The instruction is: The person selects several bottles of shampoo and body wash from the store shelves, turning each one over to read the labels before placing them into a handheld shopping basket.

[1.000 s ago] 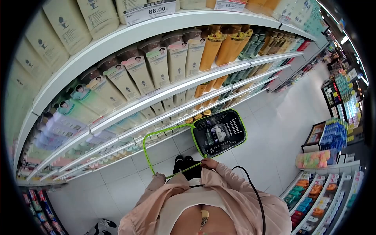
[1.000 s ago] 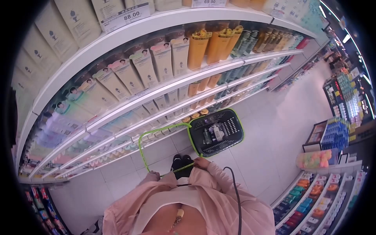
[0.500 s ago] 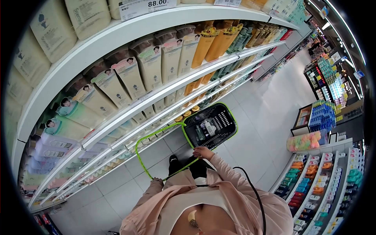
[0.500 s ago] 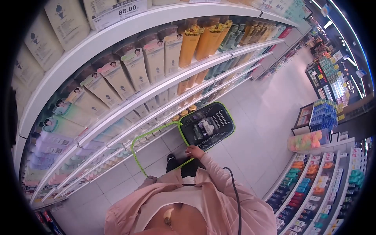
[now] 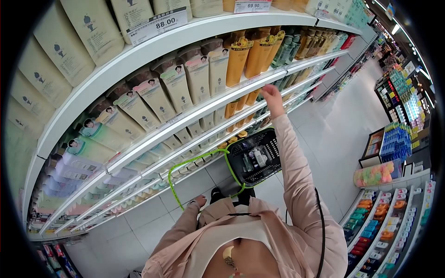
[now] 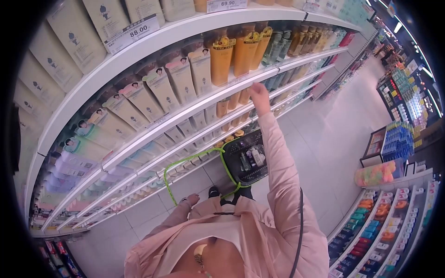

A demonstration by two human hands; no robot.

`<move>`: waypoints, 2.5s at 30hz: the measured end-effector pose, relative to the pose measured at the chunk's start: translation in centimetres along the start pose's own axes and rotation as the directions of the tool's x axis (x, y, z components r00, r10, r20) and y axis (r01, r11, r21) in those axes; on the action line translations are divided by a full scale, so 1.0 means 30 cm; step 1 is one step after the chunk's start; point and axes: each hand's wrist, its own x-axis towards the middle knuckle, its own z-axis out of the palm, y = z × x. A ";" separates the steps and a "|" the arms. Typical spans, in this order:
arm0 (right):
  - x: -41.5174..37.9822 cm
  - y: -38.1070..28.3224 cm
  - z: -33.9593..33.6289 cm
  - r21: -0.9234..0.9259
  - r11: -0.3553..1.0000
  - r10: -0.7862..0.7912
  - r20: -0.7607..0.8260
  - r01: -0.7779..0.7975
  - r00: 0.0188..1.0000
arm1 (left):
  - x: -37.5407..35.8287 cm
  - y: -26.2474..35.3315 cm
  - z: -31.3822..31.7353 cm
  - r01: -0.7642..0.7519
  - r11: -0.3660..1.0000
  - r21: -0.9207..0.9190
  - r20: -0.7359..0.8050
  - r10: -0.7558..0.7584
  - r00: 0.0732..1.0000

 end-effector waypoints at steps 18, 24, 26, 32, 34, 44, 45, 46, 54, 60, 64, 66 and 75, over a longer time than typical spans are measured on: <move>0.346 -0.188 0.071 -0.054 0.945 -0.315 0.129 0.324 0.940 | 0.020 0.253 0.126 -0.052 0.852 -0.521 -0.159 -0.036 0.987; 0.303 -0.218 0.055 -0.278 0.920 -0.247 0.140 0.277 0.959 | 0.235 0.195 0.185 -0.185 0.705 -0.684 -0.318 -0.060 0.946; 0.264 -0.235 0.051 -0.270 0.918 -0.273 0.106 0.292 0.956 | 0.217 0.239 0.137 -0.221 0.612 -0.760 -0.338 -0.081 0.938; 0.225 -0.218 0.029 0.027 0.913 -0.407 0.099 0.406 0.908 | -0.120 0.675 -0.224 -0.121 0.341 -0.932 -0.227 -0.289 0.930; 0.147 -0.326 -0.006 0.031 0.892 -0.452 0.118 0.452 0.884 | -0.120 0.721 -0.301 -0.224 0.419 -0.880 -0.341 -0.229 0.912; -0.192 -0.455 -0.163 0.344 0.916 -0.321 0.326 0.205 0.889 | -0.510 1.489 -0.831 -0.917 0.054 -0.396 -0.784 0.500 0.368; -0.220 -0.452 -0.176 0.362 0.922 -0.265 0.339 0.135 0.903 | -0.513 1.519 -0.823 -0.914 0.052 -0.402 -0.779 0.505 0.372; -0.244 -0.450 -0.187 0.356 0.928 -0.240 0.356 0.106 0.903 | -0.512 1.544 -0.816 -0.922 0.030 -0.385 -0.770 0.540 0.340; -0.377 -0.392 -0.251 -0.028 0.991 -0.115 0.344 0.132 0.932 | -0.534 1.629 -0.662 -0.836 0.028 -0.548 -0.752 0.421 0.507; -0.415 -0.365 -0.253 -0.080 0.985 -0.114 0.380 0.155 0.918 | -0.551 1.618 -0.656 -0.615 -0.272 -0.740 -0.671 0.364 0.646; -0.448 -0.336 -0.246 -0.095 0.973 -0.150 0.426 0.209 0.892 | -0.546 1.615 -0.629 -0.623 -0.342 -0.704 -0.707 0.250 0.662; -0.473 -0.316 -0.251 -0.181 0.956 -0.119 0.473 0.229 0.873 | -0.545 1.606 -0.616 -0.634 -0.335 -0.697 -0.714 0.234 0.660; -0.601 -0.254 -0.241 0.111 0.993 -0.087 0.481 0.038 0.873 | -0.510 1.547 -0.588 -0.656 -0.337 -0.676 -0.735 0.238 0.635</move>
